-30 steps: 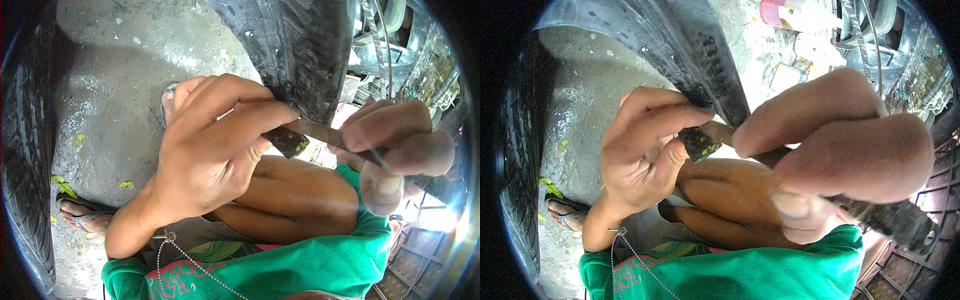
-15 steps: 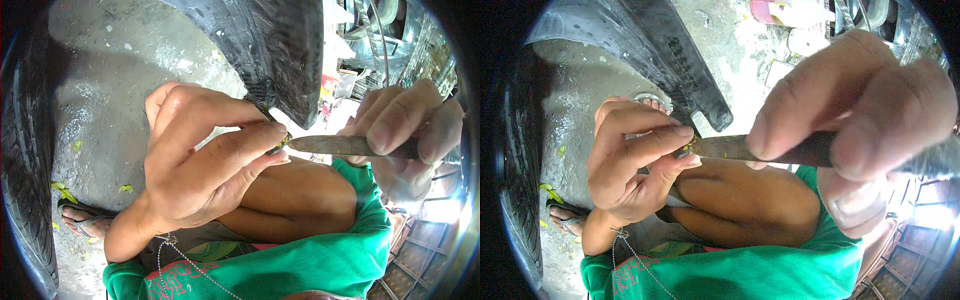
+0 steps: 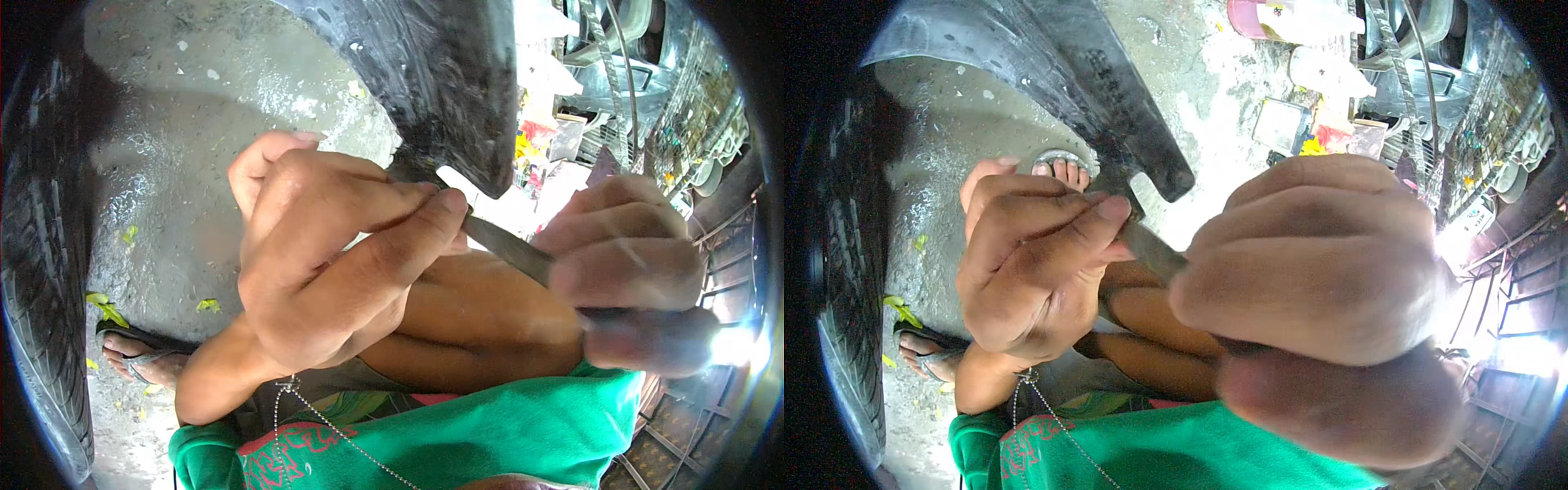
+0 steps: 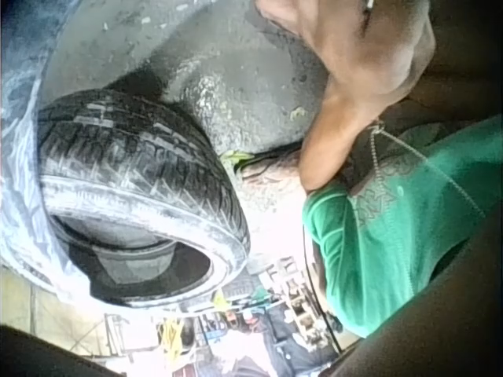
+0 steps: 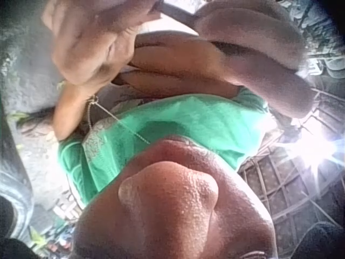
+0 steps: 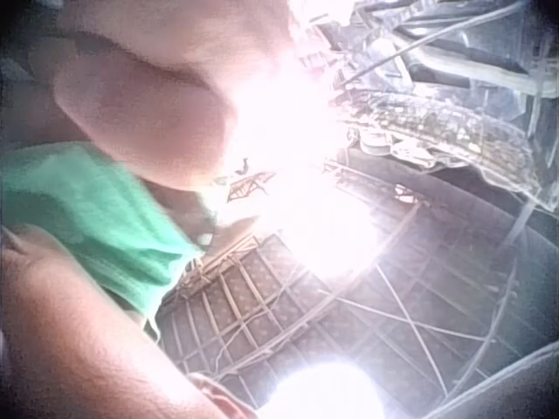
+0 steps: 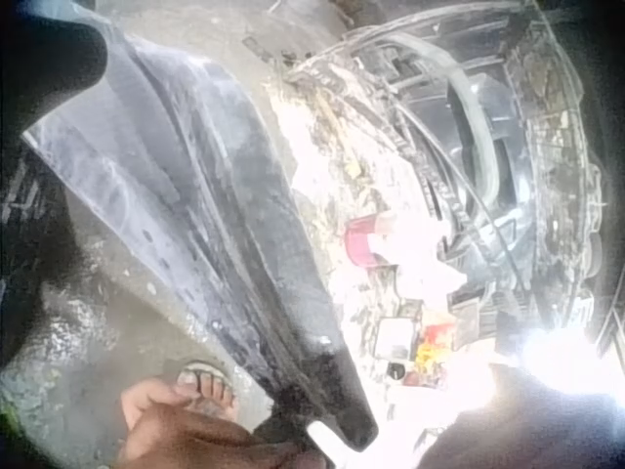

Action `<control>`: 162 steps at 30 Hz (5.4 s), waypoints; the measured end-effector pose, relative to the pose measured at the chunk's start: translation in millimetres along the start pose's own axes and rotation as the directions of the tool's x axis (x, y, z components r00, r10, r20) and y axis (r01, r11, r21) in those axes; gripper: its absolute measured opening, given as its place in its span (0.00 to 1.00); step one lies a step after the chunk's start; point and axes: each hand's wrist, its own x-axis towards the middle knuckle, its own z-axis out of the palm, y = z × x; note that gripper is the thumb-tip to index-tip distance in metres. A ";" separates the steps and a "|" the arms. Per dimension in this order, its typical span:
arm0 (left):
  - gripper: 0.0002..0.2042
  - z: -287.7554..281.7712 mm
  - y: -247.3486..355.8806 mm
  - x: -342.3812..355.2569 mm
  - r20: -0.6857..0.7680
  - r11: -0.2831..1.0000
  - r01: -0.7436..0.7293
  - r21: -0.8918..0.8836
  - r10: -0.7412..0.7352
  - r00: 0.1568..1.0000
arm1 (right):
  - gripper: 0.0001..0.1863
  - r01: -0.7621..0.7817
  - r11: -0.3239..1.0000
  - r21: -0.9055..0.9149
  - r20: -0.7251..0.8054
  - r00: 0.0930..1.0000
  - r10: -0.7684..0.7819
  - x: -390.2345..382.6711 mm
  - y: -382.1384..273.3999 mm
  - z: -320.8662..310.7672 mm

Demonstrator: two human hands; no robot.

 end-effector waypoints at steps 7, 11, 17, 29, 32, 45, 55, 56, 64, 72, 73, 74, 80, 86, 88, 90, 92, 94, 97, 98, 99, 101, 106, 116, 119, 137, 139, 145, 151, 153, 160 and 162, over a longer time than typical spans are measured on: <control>0.17 1.6 -3.4 7.6 0.012 0.995 0.061 -0.078 -0.060 0.998 | 0.07 0.039 0.999 0.029 -0.294 0.955 -0.029 -17.6 1.8 -9.5; 0.19 5.7 -6.7 4.3 0.000 0.990 0.052 -0.134 -0.052 0.999 | 0.17 0.002 0.998 0.064 -0.269 0.963 0.015 -19.3 17.5 -15.5; 0.13 1.7 -23.6 3.3 0.105 1.000 0.026 0.014 -0.028 0.994 | 0.21 0.038 0.970 0.240 -0.124 0.992 -0.008 -12.9 25.0 -19.2; 0.13 5.7 -15.9 -5.5 0.038 0.994 -0.103 -0.022 0.104 0.994 | 0.21 0.067 0.995 0.072 -0.209 0.977 -0.051 -27.6 24.5 25.4; 0.16 7.2 -7.9 -1.5 0.046 0.998 -0.025 -0.050 0.028 0.999 | 0.19 0.121 0.984 0.129 -0.233 0.968 -0.088 -33.6 33.6 25.9; 0.15 2.0 -17.7 -0.3 0.077 0.998 -0.050 -0.040 0.053 0.996 | 0.17 0.119 0.991 0.055 -0.285 0.954 -0.098 -38.2 36.6 27.7; 0.28 5.4 -17.7 -7.3 0.128 0.994 0.097 -0.054 -0.090 0.988 | 0.12 -0.078 0.996 -0.042 -0.309 0.949 0.061 -29.1 9.4 31.5; 0.31 7.6 -18.6 -8.8 0.109 0.995 0.074 -0.063 -0.067 0.992 | 0.12 -0.119 0.993 0.001 -0.345 0.932 0.112 -28.1 7.1 33.9; 0.37 3.7 -16.9 -8.3 0.185 0.982 0.160 -0.100 -0.139 0.973 | 0.07 -0.192 0.973 -0.128 -0.315 0.938 0.144 -18.6 3.0 34.1; 0.39 7.8 -25.3 -11.2 0.080 0.980 0.126 -0.157 -0.114 0.990 | 0.05 -0.189 0.969 -0.160 -0.426 0.899 0.105 -25.5 11.9 35.7; 0.37 7.1 -29.6 -7.3 0.031 0.967 0.102 -0.234 -0.098 0.995 | 0.05 -0.168 0.980 -0.110 -0.559 0.825 0.079 -29.0 12.1 36.5; 0.36 5.0 -33.0 -4.0 -0.020 0.949 0.076 -0.306 -0.086 0.996 | 0.09 -0.128 0.991 -0.031 -0.593 0.801 0.085 -34.0 11.5 35.1; 0.23 -38.7 -49.4 -0.5 0.136 0.736 0.669 -0.109 -0.655 0.743 | 0.12 -0.041 0.999 -0.007 -0.575 0.818 0.029 -47.4 31.9 30.5; 0.19 -25.7 -50.9 2.0 0.217 0.839 0.485 -0.246 -0.440 0.871 | 0.14 -0.060 0.997 0.039 -0.565 0.822 0.071 -44.4 37.3 25.8; 0.19 -20.7 -48.7 0.1 0.205 0.860 0.441 -0.256 -0.397 0.894 | 0.14 -0.078 0.996 0.046 -0.547 0.832 0.090 -42.4 36.0 25.5; 0.16 -17.5 -51.2 -0.4 0.248 0.953 0.220 -0.209 -0.166 0.955 | 0.14 -0.084 0.996 0.013 -0.544 0.836 0.078 -41.5 36.3 26.5; 0.12 -11.6 -50.1 -1.0 0.231 0.939 0.262 -0.224 -0.210 0.950 | 0.14 -0.088 0.996 0.023 -0.535 0.840 0.087 -40.9 36.3 26.8; 0.12 -10.9 -51.7 1.8 0.250 0.955 0.232 -0.183 -0.182 0.951 | 0.14 -0.088 0.996 0.034 -0.534 0.840 0.092 -40.8 38.5 27.6; 0.12 -2.9 -54.2 3.7 0.145 0.989 0.087 -0.116 -0.070 0.987 | 0.12 -0.084 0.995 0.049 -0.523 0.847 0.098 -40.1 37.9 26.0; 0.12 -3.7 -55.0 4.4 0.145 0.989 0.088 -0.117 -0.071 0.987 | 0.12 -0.086 0.995 0.050 -0.522 0.847 0.099 -38.7 37.1 27.6; 0.13 -6.1 -55.4 5.4 0.178 0.990 0.096 -0.099 -0.077 0.981 | 0.14 -0.073 0.997 0.023 -0.525 0.848 0.074 -36.2 35.2 31.0; 0.13 -6.2 -54.4 1.9 0.210 0.992 0.104 -0.075 -0.087 0.974 | 0.15 -0.069 0.998 0.010 -0.418 0.906 0.067 -36.0 23.7 23.8; 0.14 -6.3 -47.9 -0.3 0.531 0.340 0.745 -0.574 -0.538 0.655 | 0.19 -0.063 0.924 -0.376 -0.221 0.975 -0.023 0.2 -11.2 31.0; 0.12 -5.2 -34.7 -16.5 0.572 0.215 0.710 -0.670 -0.460 0.679 | 0.26 -0.021 0.835 -0.549 -0.036 0.999 0.002 38.9 -8.3 55.1; 0.14 -2.8 -28.9 -23.2 0.455 0.406 0.649 -0.643 -0.480 0.750 | 0.26 0.013 0.867 -0.498 -0.053 0.998 -0.046 45.5 -4.3 57.5; 0.10 11.7 -22.2 -18.0 0.094 0.897 0.305 -0.319 -0.291 0.952 | 0.15 0.207 0.746 -0.633 0.240 0.969 -0.065 64.7 -9.1 57.7; 0.11 11.1 -20.6 -20.3 0.083 0.909 0.288 -0.301 -0.276 0.958 | 0.12 0.257 0.725 -0.639 0.282 0.955 -0.090 58.8 -11.2 55.1; 0.22 4.5 -23.6 -25.3 0.155 0.788 0.511 -0.343 -0.489 0.858 | 0.13 0.214 0.843 -0.494 -0.027 0.965 -0.261 36.9 4.9 35.8; 0.25 -10.8 -22.9 -13.0 0.112 0.946 0.319 -0.060 -0.312 0.944 | 0.14 -0.138 0.986 0.090 -0.783 0.603 0.156 3.1 29.6 11.0; 0.23 -14.7 -20.1 -7.2 0.169 0.966 0.259 -0.008 -0.254 0.952 | 0.14 -0.153 0.973 0.174 -0.866 0.447 0.225 8.9 59.2 -0.6; 0.12 -9.3 -11.3 -3.7 0.096 0.982 0.167 0.085 -0.175 0.980 | 0.13 0.056 0.925 0.376 -0.905 0.233 0.354 13.0 117.4 9.6; 0.12 -14.5 -8.7 -4.9 0.071 0.976 0.209 0.061 -0.213 0.974 | 0.11 0.022 0.950 0.312 -0.919 0.260 0.296 19.5 113.8 13.4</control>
